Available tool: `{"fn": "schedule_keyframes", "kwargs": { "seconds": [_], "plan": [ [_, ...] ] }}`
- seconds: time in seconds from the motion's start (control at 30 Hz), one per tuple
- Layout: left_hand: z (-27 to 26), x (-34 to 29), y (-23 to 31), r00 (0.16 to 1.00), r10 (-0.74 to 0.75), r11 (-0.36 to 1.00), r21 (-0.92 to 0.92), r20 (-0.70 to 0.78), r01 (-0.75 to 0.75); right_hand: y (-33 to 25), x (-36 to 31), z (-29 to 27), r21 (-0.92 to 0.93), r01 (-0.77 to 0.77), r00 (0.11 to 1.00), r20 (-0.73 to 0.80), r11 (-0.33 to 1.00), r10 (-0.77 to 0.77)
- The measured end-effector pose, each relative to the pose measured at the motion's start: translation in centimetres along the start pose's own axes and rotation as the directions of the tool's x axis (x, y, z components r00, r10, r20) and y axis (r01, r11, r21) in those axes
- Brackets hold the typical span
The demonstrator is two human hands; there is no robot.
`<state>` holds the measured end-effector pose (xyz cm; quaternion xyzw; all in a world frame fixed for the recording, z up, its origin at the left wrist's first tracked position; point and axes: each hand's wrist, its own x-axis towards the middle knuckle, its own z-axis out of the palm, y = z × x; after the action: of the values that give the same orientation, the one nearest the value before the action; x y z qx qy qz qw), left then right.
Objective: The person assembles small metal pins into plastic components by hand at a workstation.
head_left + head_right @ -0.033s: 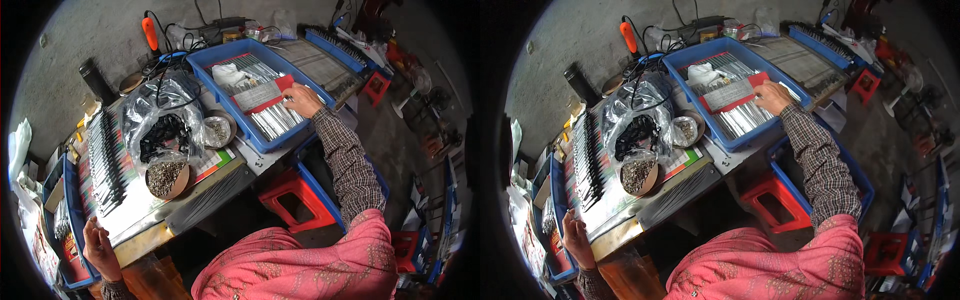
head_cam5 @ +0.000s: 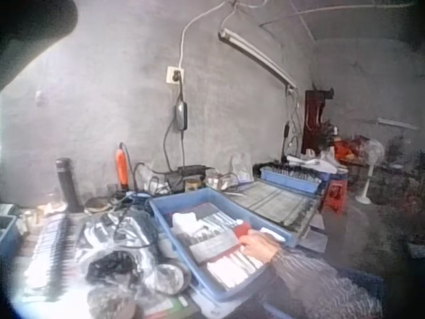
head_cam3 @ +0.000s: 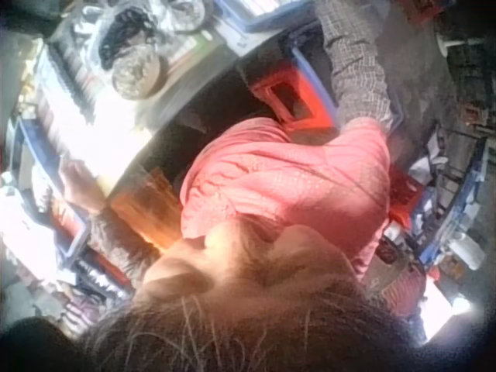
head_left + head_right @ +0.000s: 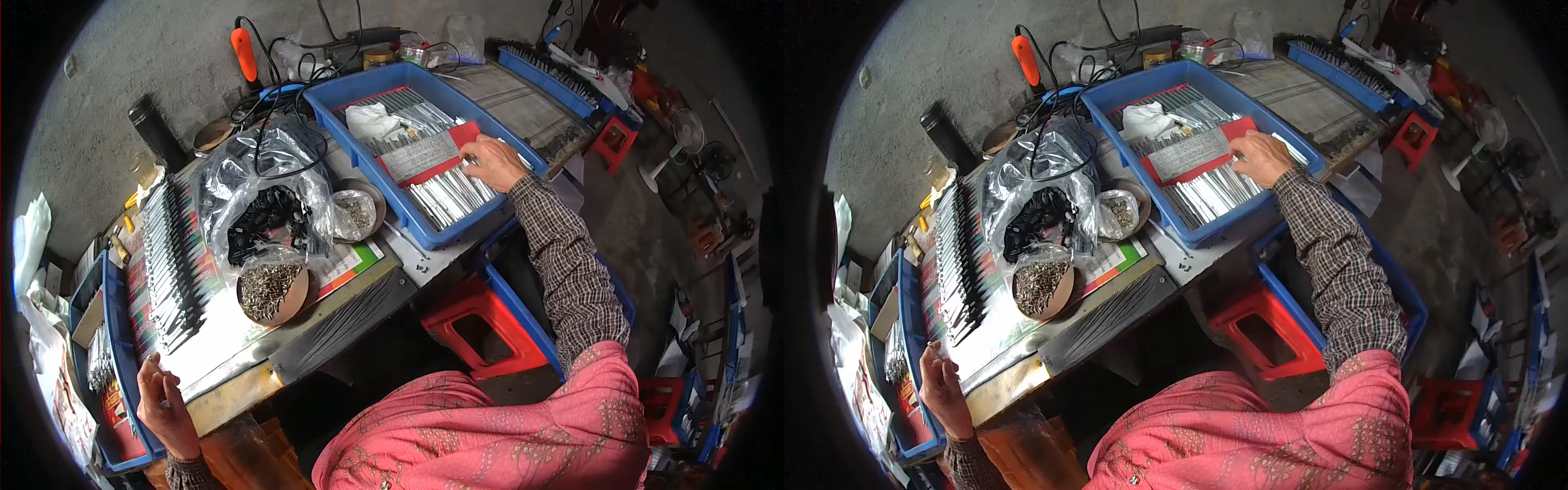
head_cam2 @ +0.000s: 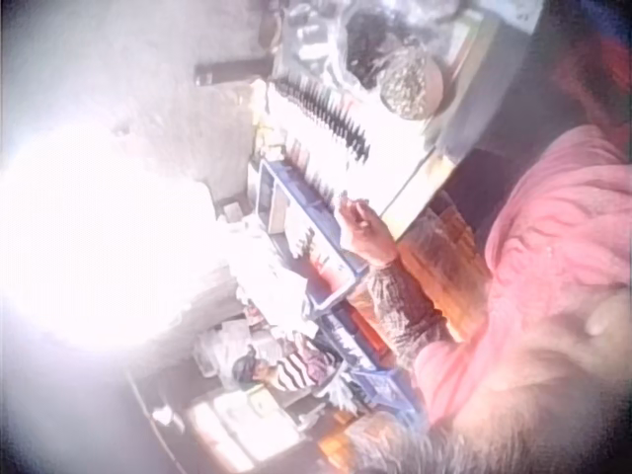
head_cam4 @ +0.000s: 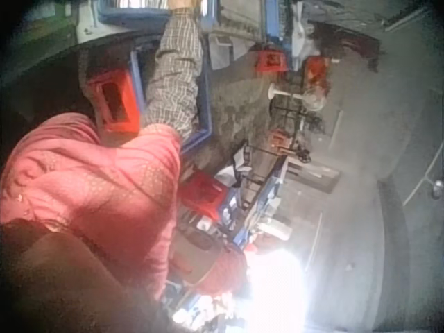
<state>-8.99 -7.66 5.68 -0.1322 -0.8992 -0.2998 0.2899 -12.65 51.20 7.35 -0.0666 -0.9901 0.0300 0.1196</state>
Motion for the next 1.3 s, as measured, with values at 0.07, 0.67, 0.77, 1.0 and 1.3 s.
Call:
{"fn": "schedule_keyframes", "kwargs": {
  "seconds": [0.07, 0.67, 0.77, 1.0, 1.3],
  "plan": [
    [0.3, 0.0, 0.8, 0.997, -0.013, 1.000, -0.020, 0.078, 0.014, -0.1, 0.0, -0.3, 0.047, -0.021, 1.000, 0.009, 0.999, 0.021],
    [2.0, -1.3, 3.8, 0.976, -0.088, 0.884, -0.435, 0.202, 0.169, -1.0, -1.5, -0.1, 0.231, -0.131, 0.981, -0.111, 0.964, 0.160],
    [2.4, -1.4, 4.9, 0.976, -0.118, 0.874, -0.446, 0.185, 0.190, -3.7, -2.6, -1.1, 0.331, -0.019, 0.972, -0.213, 0.944, 0.095],
    [3.5, -1.9, 8.4, 0.928, -0.176, 0.670, -0.650, 0.329, 0.357, -13.3, -7.5, -5.2, 0.494, 0.357, 0.898, -0.416, 0.793, -0.145],
    [4.9, -3.8, 10.0, 0.817, -0.146, 0.261, -0.775, 0.558, 0.576, -21.5, -12.2, -2.1, 0.941, 0.010, 0.929, 0.116, 0.339, -0.351]
  ]
}}
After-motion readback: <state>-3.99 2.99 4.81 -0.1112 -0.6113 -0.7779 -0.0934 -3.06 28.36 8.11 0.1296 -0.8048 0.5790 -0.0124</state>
